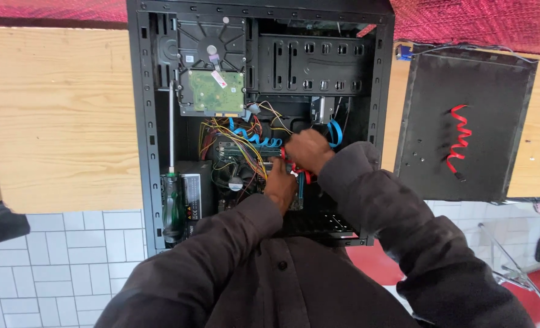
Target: Installing and securing an additional hard drive into a computer case using a screwdriver and connecting cables.
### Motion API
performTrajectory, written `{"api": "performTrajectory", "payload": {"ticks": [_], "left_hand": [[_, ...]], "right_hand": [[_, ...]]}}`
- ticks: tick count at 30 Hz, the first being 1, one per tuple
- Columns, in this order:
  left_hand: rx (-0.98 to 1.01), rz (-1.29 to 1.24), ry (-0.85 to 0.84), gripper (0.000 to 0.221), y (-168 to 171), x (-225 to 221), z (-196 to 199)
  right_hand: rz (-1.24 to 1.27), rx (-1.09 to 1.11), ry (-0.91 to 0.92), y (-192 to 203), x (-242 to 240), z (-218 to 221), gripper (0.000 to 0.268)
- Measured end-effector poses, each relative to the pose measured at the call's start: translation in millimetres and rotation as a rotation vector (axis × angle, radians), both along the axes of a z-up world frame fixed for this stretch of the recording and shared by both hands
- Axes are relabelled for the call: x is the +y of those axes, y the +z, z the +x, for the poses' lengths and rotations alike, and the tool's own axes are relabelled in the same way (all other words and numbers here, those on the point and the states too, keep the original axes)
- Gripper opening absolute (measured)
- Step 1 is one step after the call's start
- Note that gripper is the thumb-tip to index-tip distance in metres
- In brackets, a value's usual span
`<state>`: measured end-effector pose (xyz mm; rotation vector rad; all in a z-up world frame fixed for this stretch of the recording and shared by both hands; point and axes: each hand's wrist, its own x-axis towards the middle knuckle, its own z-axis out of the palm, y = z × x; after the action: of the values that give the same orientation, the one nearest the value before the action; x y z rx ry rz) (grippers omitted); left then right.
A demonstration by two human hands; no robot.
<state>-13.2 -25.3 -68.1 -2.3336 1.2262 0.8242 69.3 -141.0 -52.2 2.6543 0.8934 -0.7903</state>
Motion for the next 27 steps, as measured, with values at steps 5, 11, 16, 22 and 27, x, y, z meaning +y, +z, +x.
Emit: {"api": "performTrajectory", "payload": {"ticks": [5, 11, 16, 22, 27], "left_hand": [[0.065, -0.055, 0.071, 0.026, -5, -4, -3], [0.013, 0.012, 0.037, 0.022, 17, 3, 9], [0.033, -0.041, 0.058, 0.023, 28, 8, 7], [0.070, -0.162, 0.112, 0.025, 32, 15, 17], [0.020, -0.128, 0.020, 0.021, 37, 17, 14]], "right_hand": [[0.190, -0.221, 0.082, 83, 11, 17, 0.019], [0.317, -0.001, -0.106, 122, -20, 51, 0.015], [0.854, 0.175, -0.327, 169, -32, 46, 0.015], [1.275, 0.334, -0.664, 220, -37, 25, 0.015], [1.576, 0.400, -0.704, 209, -57, 8, 0.017]]}}
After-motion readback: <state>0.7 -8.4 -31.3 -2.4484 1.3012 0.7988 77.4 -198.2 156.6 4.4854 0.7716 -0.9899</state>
